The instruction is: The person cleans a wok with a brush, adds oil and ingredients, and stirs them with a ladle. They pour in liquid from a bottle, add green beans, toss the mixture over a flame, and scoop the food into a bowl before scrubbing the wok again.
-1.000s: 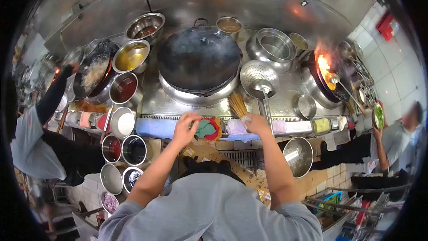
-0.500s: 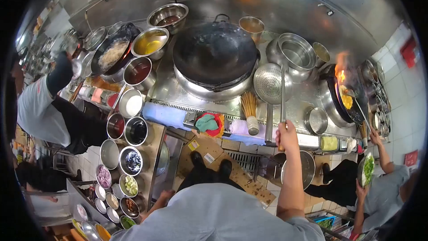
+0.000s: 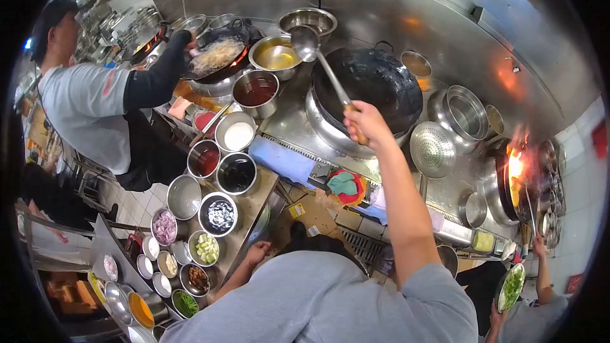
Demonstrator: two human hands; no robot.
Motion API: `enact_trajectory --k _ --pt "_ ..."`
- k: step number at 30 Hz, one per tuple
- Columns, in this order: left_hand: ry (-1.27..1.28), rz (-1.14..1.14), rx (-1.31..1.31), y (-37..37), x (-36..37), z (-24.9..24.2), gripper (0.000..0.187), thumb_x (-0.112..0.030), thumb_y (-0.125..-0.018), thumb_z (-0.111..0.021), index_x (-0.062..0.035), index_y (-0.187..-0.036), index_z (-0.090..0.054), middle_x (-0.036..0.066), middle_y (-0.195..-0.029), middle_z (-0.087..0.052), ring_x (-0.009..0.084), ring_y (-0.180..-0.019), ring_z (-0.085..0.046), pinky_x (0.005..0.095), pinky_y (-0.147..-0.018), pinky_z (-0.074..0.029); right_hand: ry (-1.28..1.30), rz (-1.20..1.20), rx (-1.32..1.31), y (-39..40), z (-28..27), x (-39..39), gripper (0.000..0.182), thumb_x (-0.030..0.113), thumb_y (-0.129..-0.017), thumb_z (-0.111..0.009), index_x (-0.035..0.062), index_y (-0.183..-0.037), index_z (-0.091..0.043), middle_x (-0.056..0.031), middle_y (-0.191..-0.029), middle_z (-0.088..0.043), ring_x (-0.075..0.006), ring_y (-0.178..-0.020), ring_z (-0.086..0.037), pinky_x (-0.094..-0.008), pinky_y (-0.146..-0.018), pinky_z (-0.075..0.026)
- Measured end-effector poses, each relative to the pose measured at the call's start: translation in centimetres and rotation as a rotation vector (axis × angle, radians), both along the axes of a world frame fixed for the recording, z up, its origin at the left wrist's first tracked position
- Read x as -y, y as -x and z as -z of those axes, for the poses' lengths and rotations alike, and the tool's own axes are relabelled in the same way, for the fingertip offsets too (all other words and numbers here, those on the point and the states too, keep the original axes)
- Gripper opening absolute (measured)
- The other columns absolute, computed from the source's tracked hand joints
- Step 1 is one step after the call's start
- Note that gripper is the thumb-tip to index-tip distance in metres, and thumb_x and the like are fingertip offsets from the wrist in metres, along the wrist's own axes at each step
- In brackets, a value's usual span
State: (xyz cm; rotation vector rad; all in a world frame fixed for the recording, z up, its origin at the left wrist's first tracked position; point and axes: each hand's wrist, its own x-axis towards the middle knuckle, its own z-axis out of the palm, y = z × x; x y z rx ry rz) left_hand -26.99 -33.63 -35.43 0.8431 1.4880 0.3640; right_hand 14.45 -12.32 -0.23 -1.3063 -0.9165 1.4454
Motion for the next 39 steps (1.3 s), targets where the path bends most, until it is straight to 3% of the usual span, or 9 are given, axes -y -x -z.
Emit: enact_trajectory --k 9,11,15,25,31,34,36,37,39 --pt "-0.086 0.282 -0.172 5.1 2.5 3.7 0.012 -0.017 -0.081 -0.054 -0.0069 -0.085 -0.060 0.005 -0.077 -0.062 0.0135 -0.070 -0.058 0.0293 -0.063 -0.048 0.003 0.120 0.514 10.8 4.7 -12.5 0.005 0.005 -0.085 -0.050 0.0063 -0.083 -0.046 -0.0018 -0.063 -0.047 -0.0101 -0.046 -0.047 -0.0260 -0.038 -0.037" --pt "-0.281 0.574 -0.271 6.6 2.7 6.4 0.014 -0.018 -0.075 -0.050 -0.0064 -0.070 -0.055 0.009 -0.070 -0.060 0.0155 -0.066 -0.057 0.0313 -0.060 -0.046 0.123 0.015 -0.016 10.4 3.6 -13.0 0.006 0.008 -0.087 -0.051 0.0072 -0.083 -0.047 -0.0024 -0.064 -0.049 -0.0091 -0.046 -0.047 -0.0248 -0.038 -0.037" --pt "-0.214 0.429 -0.230 5.8 2.5 2.8 0.013 -0.017 -0.069 -0.047 -0.0059 -0.067 -0.053 0.011 -0.070 -0.058 0.0203 -0.066 -0.057 0.0341 -0.062 -0.046 0.238 0.085 -0.714 8.4 3.2 -12.7 0.010 0.012 -0.090 -0.048 0.0093 -0.082 -0.044 -0.0007 -0.064 -0.049 -0.0060 -0.047 -0.046 -0.0224 -0.041 -0.037" --pt "-0.077 0.739 -0.393 3.5 -1.6 6.7 0.035 -0.036 -0.082 -0.052 -0.0164 -0.105 -0.067 0.013 -0.104 -0.066 0.0291 -0.090 -0.064 0.0394 -0.082 -0.049 -0.060 -0.010 -1.247 -1.7 4.1 -0.4 0.030 0.015 -0.094 -0.045 -0.0010 -0.119 -0.051 -0.0007 -0.071 -0.047 -0.0044 -0.049 -0.046 -0.0211 -0.044 -0.040" --pt "-0.119 0.791 -0.344 -2.6 -5.1 6.9 0.039 -0.042 -0.084 -0.052 -0.0191 -0.114 -0.064 0.012 -0.109 -0.065 0.0278 -0.098 -0.064 0.0377 -0.088 -0.048 0.049 0.297 -0.620 -4.3 3.0 11.7 0.028 0.014 -0.093 -0.050 0.0121 -0.121 -0.050 0.0002 -0.071 -0.047 -0.0040 -0.046 -0.041 -0.0210 -0.040 -0.039" --pt "-0.194 1.098 -0.477 -8.0 -7.2 3.6 0.039 -0.045 -0.085 -0.051 -0.0194 -0.112 -0.064 0.010 -0.113 -0.063 0.0307 -0.105 -0.059 0.0396 -0.092 -0.047 0.063 0.258 -0.715 -8.3 4.1 13.8 0.021 0.012 -0.094 -0.049 0.0149 -0.114 -0.049 0.0002 -0.068 -0.046 -0.0070 -0.048 -0.043 -0.0249 -0.040 -0.038" --pt "-0.234 1.170 -0.440 -12.0 -7.8 3.6 0.039 -0.045 -0.085 -0.050 -0.0191 -0.110 -0.065 0.010 -0.114 -0.063 0.0308 -0.105 -0.060 0.0399 -0.092 -0.047 -0.032 0.178 -1.364 -9.5 7.5 14.2 0.017 0.012 -0.094 -0.049 0.0131 -0.111 -0.048 -0.0014 -0.068 -0.046 -0.0078 -0.047 -0.043 -0.0247 -0.040 -0.037" --pt "-0.271 1.226 -0.406 -13.9 -8.0 3.6 0.039 -0.045 -0.085 -0.049 -0.0188 -0.109 -0.066 0.010 -0.114 -0.063 0.0309 -0.105 -0.060 0.0402 -0.092 -0.046 -0.036 0.179 -1.360 -8.7 6.8 15.0 0.017 0.012 -0.094 -0.049 0.0131 -0.111 -0.048 -0.0014 -0.068 -0.046 -0.0078 -0.047 -0.043 -0.0247 -0.040 -0.037" --pt "-0.345 1.308 -0.381 -18.3 -7.7 2.7 0.038 -0.043 -0.085 -0.050 -0.0165 -0.106 -0.066 0.010 -0.112 -0.063 0.0304 -0.104 -0.059 0.0410 -0.091 -0.046 0.221 0.440 -0.212 -6.8 4.7 16.7 0.038 0.015 -0.095 -0.047 0.0126 -0.133 -0.039 -0.0006 -0.069 -0.045 -0.0056 -0.047 -0.041 -0.0199 -0.041 -0.038"
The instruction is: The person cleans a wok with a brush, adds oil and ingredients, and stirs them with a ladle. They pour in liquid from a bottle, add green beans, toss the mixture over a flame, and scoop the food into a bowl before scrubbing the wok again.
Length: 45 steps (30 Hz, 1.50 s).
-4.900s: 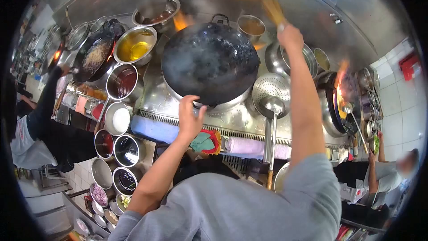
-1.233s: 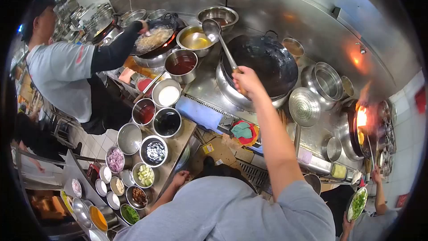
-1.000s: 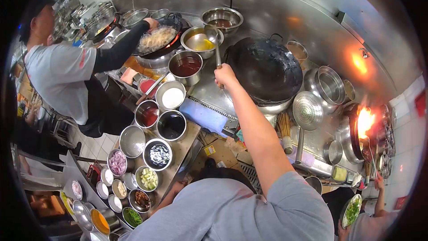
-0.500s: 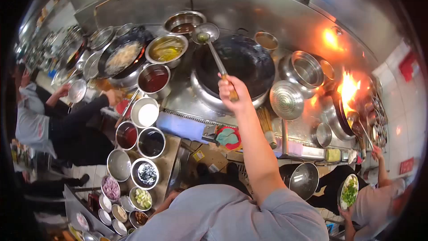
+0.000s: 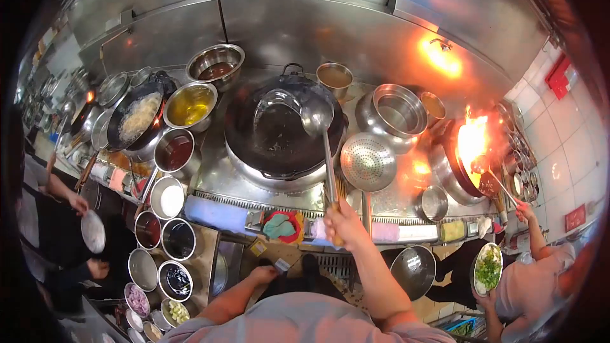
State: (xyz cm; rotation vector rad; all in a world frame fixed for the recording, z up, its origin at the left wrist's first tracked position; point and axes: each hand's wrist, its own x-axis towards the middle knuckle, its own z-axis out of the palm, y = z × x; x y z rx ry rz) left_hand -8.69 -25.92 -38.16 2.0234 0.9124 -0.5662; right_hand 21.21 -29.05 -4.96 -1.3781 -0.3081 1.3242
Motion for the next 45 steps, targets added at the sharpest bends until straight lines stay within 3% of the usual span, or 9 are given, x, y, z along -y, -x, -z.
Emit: enact_trajectory --k 4,6,14,18,27,33,37,41,45 --pt "-0.197 0.167 0.074 -8.4 2.1 -0.9 0.040 -0.040 -0.083 -0.052 -0.0098 -0.107 -0.065 0.014 -0.112 -0.062 0.0297 -0.109 -0.056 0.0431 -0.092 -0.045 0.004 -0.029 -0.170 -3.9 -1.7 2.2 0.032 0.017 -0.094 -0.050 0.0149 -0.125 -0.043 -0.0002 -0.068 -0.047 -0.0080 -0.045 -0.043 -0.0223 -0.039 -0.038" --pt "-0.100 0.203 0.030 -11.7 2.7 -1.7 0.058 -0.037 -0.085 -0.048 -0.0086 -0.136 -0.041 0.018 -0.132 -0.049 0.0319 -0.115 -0.053 0.0472 -0.095 -0.043 -0.385 -0.010 -1.162 -6.6 3.6 1.3 0.043 0.016 -0.094 -0.049 0.0177 -0.134 -0.035 -0.0010 -0.069 -0.046 -0.0091 -0.047 -0.043 -0.0249 -0.040 -0.039" --pt "-0.141 -0.238 -0.083 -16.5 5.3 -0.9 0.077 -0.036 -0.080 -0.057 -0.0117 -0.145 -0.023 0.013 -0.149 -0.025 0.0322 -0.129 -0.037 0.0502 -0.101 -0.034 0.029 -0.290 0.492 -7.1 2.1 0.0 0.063 0.001 -0.089 -0.048 0.0105 -0.144 -0.019 -0.0034 -0.072 -0.047 -0.0101 -0.047 -0.043 -0.0246 -0.044 -0.039" --pt "-0.154 -0.377 0.065 -15.6 6.4 -0.8 0.080 -0.027 -0.076 -0.061 -0.0197 -0.145 -0.023 0.013 -0.150 -0.021 0.0318 -0.125 -0.040 0.0492 -0.098 -0.036 -0.168 -0.438 1.500 -8.3 2.8 0.2 0.059 0.004 -0.083 -0.050 0.0110 -0.139 -0.034 -0.0173 -0.088 -0.063 -0.0308 -0.074 -0.063 -0.0371 -0.065 -0.049" --pt "0.125 -0.401 0.075 -13.0 8.6 0.9 0.042 -0.026 -0.076 -0.055 -0.0136 -0.116 -0.060 0.017 -0.110 -0.063 0.0349 -0.099 -0.061 0.0476 -0.085 -0.049 -0.456 -0.685 1.881 -5.6 4.3 -2.8 0.044 0.005 -0.084 -0.052 -0.0010 -0.127 -0.047 -0.0216 -0.128 -0.049 -0.0366 -0.114 -0.050 -0.0417 -0.097 -0.039" --pt "0.021 -1.294 0.223 -0.9 22.2 -3.6 0.039 -0.029 -0.079 -0.056 -0.0066 -0.110 -0.062 0.019 -0.104 -0.064 0.0332 -0.093 -0.063 0.0446 -0.080 -0.050 0.152 -1.339 0.832 3.3 24.5 -1.2 0.042 0.019 -0.092 -0.054 -0.0041 -0.127 -0.049 -0.0194 -0.122 -0.057 -0.0256 -0.115 -0.052 -0.0314 -0.098 -0.037" --pt "0.229 -2.246 0.571 5.1 37.4 -5.0 0.030 -0.030 -0.087 -0.058 -0.0083 -0.108 -0.061 0.008 -0.094 -0.066 0.0150 -0.077 -0.063 0.0301 -0.068 -0.051 0.152 -1.512 1.677 4.2 36.6 2.2 0.071 0.029 -0.085 -0.059 -0.0096 -0.137 -0.028 -0.0303 -0.140 -0.032 -0.0392 -0.129 -0.034 -0.0439 -0.110 -0.025" --pt "0.084 -2.932 0.690 6.1 52.3 -16.5 0.023 -0.029 -0.091 -0.053 -0.0156 -0.109 -0.061 -0.001 -0.083 -0.062 0.0046 -0.064 -0.053 0.0189 -0.055 -0.041 0.345 -1.402 1.486 -1.1 49.3 0.5 0.096 0.027 -0.084 -0.058 -0.0135 -0.138 0.010 -0.0332 -0.137 -0.033 -0.0401 -0.123 -0.042 -0.0485 -0.104 -0.034" --pt "-0.210 -3.425 1.092 1.7 64.5 -19.4 0.022 -0.031 -0.088 -0.051 -0.0150 -0.102 -0.058 -0.002 -0.071 -0.049 0.0064 -0.057 -0.043 0.0224 -0.047 -0.035 1.321 -1.710 0.992 5.4 41.4 -1.0 0.063 0.042 -0.094 -0.038 0.0049 -0.142 -0.021 -0.0181 -0.129 -0.047 -0.0388 -0.113 -0.051 -0.0674 -0.088 -0.035"
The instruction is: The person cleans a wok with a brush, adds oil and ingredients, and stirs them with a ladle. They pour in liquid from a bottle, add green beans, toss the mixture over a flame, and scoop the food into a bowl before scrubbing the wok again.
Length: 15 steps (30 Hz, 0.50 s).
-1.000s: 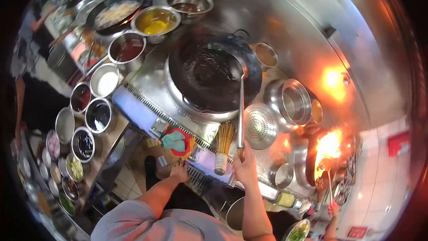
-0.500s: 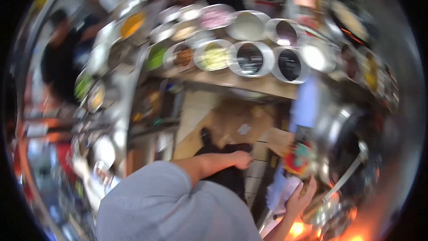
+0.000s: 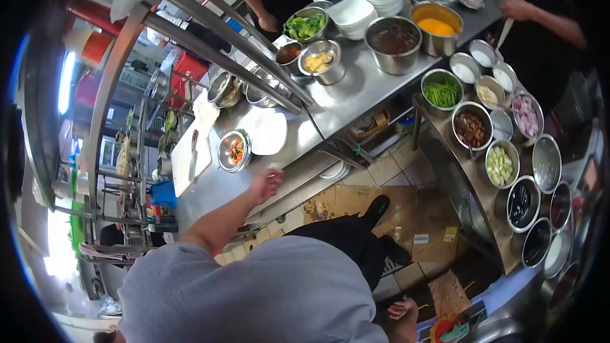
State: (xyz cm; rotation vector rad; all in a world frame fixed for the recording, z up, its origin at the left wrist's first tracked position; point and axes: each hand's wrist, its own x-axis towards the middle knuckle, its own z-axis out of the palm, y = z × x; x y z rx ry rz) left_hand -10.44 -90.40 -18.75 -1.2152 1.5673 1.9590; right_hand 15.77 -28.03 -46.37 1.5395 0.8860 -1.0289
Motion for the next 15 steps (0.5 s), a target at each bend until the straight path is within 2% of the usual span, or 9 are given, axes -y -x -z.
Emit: enact_trajectory --k 1,5,7,8,9,10,13,14,15 --pt "0.105 -0.217 -0.021 -1.1 1.7 -0.3 0.021 -0.034 -0.089 -0.050 -0.0152 -0.097 -0.056 -0.002 -0.069 -0.047 0.0069 -0.053 -0.041 0.0228 -0.043 -0.033 0.272 0.011 0.051 1.0 -0.7 -0.7 0.058 0.042 -0.094 -0.036 0.0081 -0.140 -0.028 -0.0172 -0.124 -0.050 -0.0374 -0.110 -0.053 -0.0641 -0.089 -0.037" --pt "0.428 -0.804 -0.069 -4.2 8.8 -0.7 0.031 -0.046 -0.092 -0.048 -0.0163 -0.082 -0.045 -0.004 -0.061 -0.038 0.0078 -0.041 -0.033 0.0236 -0.034 -0.024 -0.020 -0.140 -0.362 6.8 -0.4 -0.3 0.049 0.043 -0.092 -0.041 0.0101 -0.128 -0.041 -0.0110 -0.102 -0.057 -0.0296 -0.090 -0.057 -0.0512 -0.080 -0.045" --pt "0.536 -0.639 -0.034 -5.3 13.5 -0.1 0.018 -0.036 -0.090 -0.053 -0.0186 -0.091 -0.054 -0.005 -0.061 -0.038 0.0074 -0.043 -0.034 0.0243 -0.035 -0.025 0.052 0.063 -0.417 11.7 0.4 0.8 0.040 0.042 -0.089 -0.047 0.0116 -0.114 -0.052 -0.0086 -0.086 -0.059 -0.0212 -0.072 -0.058 -0.0386 -0.058 -0.047" --pt "0.470 -0.543 -0.018 -5.6 15.7 0.8 0.015 -0.033 -0.088 -0.055 -0.0201 -0.096 -0.059 -0.005 -0.063 -0.039 0.0073 -0.046 -0.036 0.0235 -0.036 -0.027 0.053 0.104 -0.738 13.1 0.7 2.5 0.037 0.040 -0.087 -0.052 0.0101 -0.108 -0.058 -0.0072 -0.071 -0.058 -0.0197 -0.063 -0.057 -0.0362 -0.056 -0.046" --pt "0.327 -0.522 -0.033 -5.9 18.3 2.3 0.015 -0.031 -0.086 -0.057 -0.0207 -0.097 -0.060 -0.006 -0.065 -0.039 0.0074 -0.051 -0.039 0.0236 -0.039 -0.028 -0.109 -0.410 -0.707 17.2 -1.8 4.3 0.034 0.037 -0.085 -0.055 0.0082 -0.099 -0.066 -0.0074 -0.066 -0.060 -0.0208 -0.060 -0.058 -0.0367 -0.057 -0.047" --pt "0.336 -0.446 0.063 -5.6 19.2 1.7 0.016 -0.031 -0.084 -0.059 -0.0201 -0.095 -0.062 -0.006 -0.065 -0.040 0.0074 -0.053 -0.040 0.0242 -0.041 -0.029 -0.152 -0.271 -0.816 19.4 -2.1 6.2 0.037 0.037 -0.084 -0.055 0.0051 -0.095 -0.070 -0.0112 -0.078 -0.066 -0.0231 -0.071 -0.064 -0.0376 -0.063 -0.049" --pt "0.428 -0.226 0.105 -4.9 20.4 0.1 0.009 -0.025 -0.082 -0.058 -0.0169 -0.081 -0.056 -0.006 -0.060 -0.040 0.0063 -0.048 -0.041 0.0223 -0.040 -0.026 -0.429 -0.928 -1.247 27.7 -9.2 11.0 0.042 0.037 -0.085 -0.051 0.0027 -0.105 -0.065 -0.0205 -0.091 -0.067 -0.0338 -0.086 -0.065 -0.0386 -0.077 -0.050" --pt "0.467 -0.286 0.132 -4.3 19.8 0.1 0.010 -0.024 -0.082 -0.058 -0.0165 -0.079 -0.053 -0.006 -0.059 -0.040 0.0061 -0.047 -0.039 0.0214 -0.039 -0.025 -0.437 -0.858 -1.369 29.5 -9.5 11.6 0.035 0.032 -0.085 -0.055 0.0022 -0.102 -0.065 -0.0117 -0.077 -0.067 -0.0194 -0.069 -0.064 -0.0353 -0.064 -0.051" --pt "0.510 -0.354 0.162 -3.9 19.8 0.1 0.012 -0.024 -0.082 -0.057 -0.0161 -0.077 -0.050 -0.006 -0.058 -0.039 0.0059 -0.045 -0.038 0.0204 -0.039 -0.025 -0.472 -0.847 -1.460 31.6 -13.8 12.3 0.030 0.026 -0.085 -0.056 0.0017 -0.100 -0.064 -0.0107 -0.074 -0.066 -0.0186 -0.064 -0.064 -0.0337 -0.062 -0.050"
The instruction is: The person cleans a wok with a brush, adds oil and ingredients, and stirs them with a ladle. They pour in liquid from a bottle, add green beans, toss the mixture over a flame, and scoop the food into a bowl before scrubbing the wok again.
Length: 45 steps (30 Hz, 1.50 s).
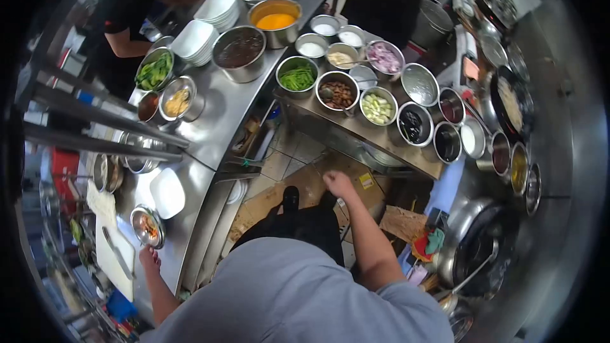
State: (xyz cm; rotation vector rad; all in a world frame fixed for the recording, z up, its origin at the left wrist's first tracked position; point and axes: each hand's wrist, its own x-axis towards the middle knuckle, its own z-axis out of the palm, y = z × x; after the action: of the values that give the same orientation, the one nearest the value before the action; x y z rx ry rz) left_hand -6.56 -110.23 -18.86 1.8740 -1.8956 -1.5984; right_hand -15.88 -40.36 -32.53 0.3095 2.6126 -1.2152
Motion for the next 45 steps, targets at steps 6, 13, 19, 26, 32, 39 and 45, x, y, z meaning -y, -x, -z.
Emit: enact_trajectory --k 6,13,19,26,32,39,45 --pt "0.145 0.014 -0.093 0.8 -1.0 -1.3 0.010 -0.024 -0.082 -0.056 -0.0152 -0.080 -0.051 -0.005 -0.063 -0.045 0.0052 -0.049 -0.042 0.0200 -0.040 -0.029 0.492 0.667 -0.269 10.8 -9.6 -3.1 0.045 0.018 -0.086 -0.065 0.0032 -0.116 -0.034 -0.0064 -0.065 -0.055 -0.0140 -0.046 -0.055 -0.0272 -0.038 -0.041" --pt "0.150 -0.049 -0.223 0.9 -5.8 -7.7 0.014 -0.023 -0.085 -0.055 -0.0141 -0.096 -0.055 0.000 -0.085 -0.056 0.0073 -0.063 -0.050 0.0195 -0.057 -0.044 0.279 0.534 -0.412 22.0 -9.3 -6.5 0.022 0.020 -0.092 -0.053 0.0001 -0.089 -0.062 -0.0095 -0.069 -0.061 -0.0161 -0.056 -0.060 -0.0288 -0.052 -0.047" --pt "0.006 -0.062 -0.495 2.6 -14.9 -10.2 0.015 -0.018 -0.086 -0.057 -0.0151 -0.100 -0.053 -0.001 -0.083 -0.055 0.0086 -0.064 -0.052 0.0217 -0.054 -0.043 -0.232 0.225 -0.447 22.0 -11.4 -11.7 0.027 0.017 -0.093 -0.044 -0.0010 -0.089 -0.063 -0.0162 -0.071 -0.065 -0.0239 -0.060 -0.065 -0.0381 -0.061 -0.051" --pt "-0.181 0.214 -0.476 9.6 -28.3 -8.2 0.008 -0.012 -0.086 -0.057 -0.0136 -0.088 -0.050 -0.001 -0.077 -0.055 0.0102 -0.060 -0.054 0.0230 -0.053 -0.047 0.432 0.361 -0.105 23.2 -9.7 -9.3 0.029 0.020 -0.100 -0.036 -0.0015 -0.101 -0.056 -0.0091 -0.083 -0.063 -0.0132 -0.063 -0.063 -0.0253 -0.054 -0.050" --pt "-0.238 0.500 -0.366 15.8 -35.7 -2.1 0.011 -0.013 -0.086 -0.061 -0.0102 -0.090 -0.052 -0.001 -0.075 -0.057 0.0073 -0.062 -0.056 0.0216 -0.054 -0.051 0.701 0.419 -0.063 21.0 -10.8 -10.4 0.028 0.022 -0.100 -0.039 -0.0003 -0.105 -0.055 -0.0088 -0.085 -0.063 -0.0137 -0.064 -0.063 -0.0234 -0.051 -0.047" --pt "-0.142 0.788 -0.508 25.6 -43.7 1.5 0.011 -0.011 -0.088 -0.059 -0.0040 -0.083 -0.051 0.002 -0.075 -0.057 0.0081 -0.059 -0.055 0.0223 -0.048 -0.048 0.883 0.586 -0.013 17.6 -10.8 -9.8 0.029 0.026 -0.100 -0.039 0.0043 -0.110 -0.054 -0.0084 -0.096 -0.062 -0.0146 -0.067 -0.063 -0.0215 -0.053 -0.047" --pt "0.026 0.902 -0.602 32.6 -47.7 1.2 0.013 -0.012 -0.084 -0.060 -0.0018 -0.086 -0.053 0.006 -0.073 -0.058 0.0129 -0.056 -0.057 0.0261 -0.047 -0.050 1.043 0.733 -0.030 16.2 -13.2 -10.5 0.031 0.028 -0.100 -0.038 0.0045 -0.113 -0.053 -0.0098 -0.101 -0.062 -0.0148 -0.074 -0.063 -0.0255 -0.058 -0.051"
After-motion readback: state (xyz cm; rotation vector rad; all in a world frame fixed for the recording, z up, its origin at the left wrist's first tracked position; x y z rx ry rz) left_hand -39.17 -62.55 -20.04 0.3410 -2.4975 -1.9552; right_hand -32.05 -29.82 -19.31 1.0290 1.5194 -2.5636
